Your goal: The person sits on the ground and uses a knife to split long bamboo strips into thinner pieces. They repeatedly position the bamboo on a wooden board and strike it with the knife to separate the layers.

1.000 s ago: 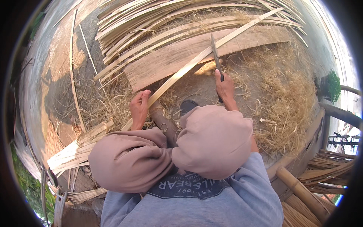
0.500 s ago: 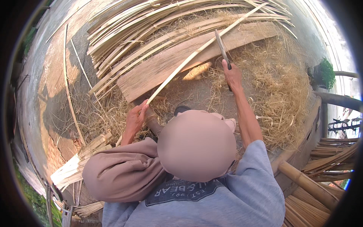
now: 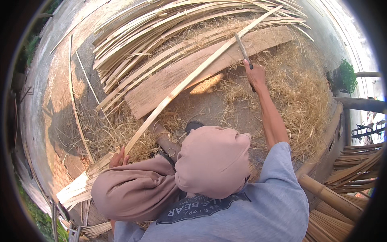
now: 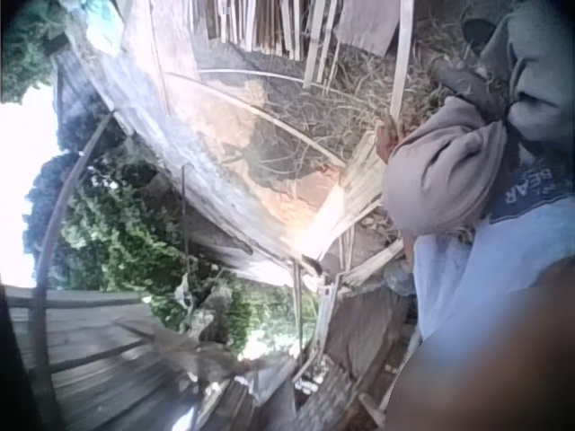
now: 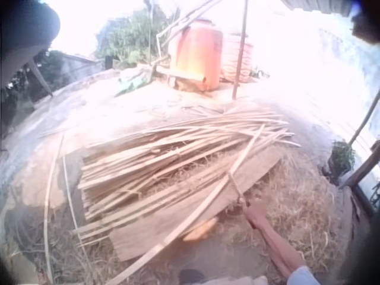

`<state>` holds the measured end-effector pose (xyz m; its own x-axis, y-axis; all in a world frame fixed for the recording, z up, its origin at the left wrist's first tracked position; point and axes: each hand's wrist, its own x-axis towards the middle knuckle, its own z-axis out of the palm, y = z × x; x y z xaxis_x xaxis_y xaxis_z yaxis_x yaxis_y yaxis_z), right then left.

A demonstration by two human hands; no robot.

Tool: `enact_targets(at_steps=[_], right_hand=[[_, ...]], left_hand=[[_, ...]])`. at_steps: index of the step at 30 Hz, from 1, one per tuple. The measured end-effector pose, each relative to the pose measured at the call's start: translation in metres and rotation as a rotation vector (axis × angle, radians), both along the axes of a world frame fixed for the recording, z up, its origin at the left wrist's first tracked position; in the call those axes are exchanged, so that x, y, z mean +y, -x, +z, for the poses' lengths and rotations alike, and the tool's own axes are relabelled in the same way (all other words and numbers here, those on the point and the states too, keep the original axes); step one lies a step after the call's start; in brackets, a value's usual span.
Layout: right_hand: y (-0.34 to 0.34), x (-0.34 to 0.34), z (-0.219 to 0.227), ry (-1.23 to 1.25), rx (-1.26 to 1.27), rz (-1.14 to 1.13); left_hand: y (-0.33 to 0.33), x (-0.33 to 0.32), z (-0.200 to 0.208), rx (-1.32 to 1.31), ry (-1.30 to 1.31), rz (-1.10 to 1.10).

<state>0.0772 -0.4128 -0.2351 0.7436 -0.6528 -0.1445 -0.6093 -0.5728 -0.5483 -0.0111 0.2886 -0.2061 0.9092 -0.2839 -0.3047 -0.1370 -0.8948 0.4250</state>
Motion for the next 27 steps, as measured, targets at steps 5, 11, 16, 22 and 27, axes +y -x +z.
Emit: enact_targets(at_steps=[5, 11, 16, 22, 27], right_hand=[[0.034, 0.165, -0.026, -0.156, -0.067, 0.394], [0.065, 0.183, -0.017, -0.072, -0.046, 0.584], [0.006, 0.048, -0.006, -0.106, -0.03, 0.07], [0.05, 0.143, -0.012, 0.063, -0.061, 0.701], [0.007, 0.001, -0.032, 0.006, -0.036, 0.049]], left_hand=[[-0.037, -0.111, -0.017, -0.251, 0.172, -0.03], [-0.058, -0.127, -0.019, -0.272, 0.104, -0.032], [-0.053, -0.099, -0.018, -0.323, 0.142, -0.057], [-0.034, -0.074, -0.033, -0.352, 0.077, -0.058], [-0.003, -0.011, -0.017, -0.222, 0.008, 0.026]])
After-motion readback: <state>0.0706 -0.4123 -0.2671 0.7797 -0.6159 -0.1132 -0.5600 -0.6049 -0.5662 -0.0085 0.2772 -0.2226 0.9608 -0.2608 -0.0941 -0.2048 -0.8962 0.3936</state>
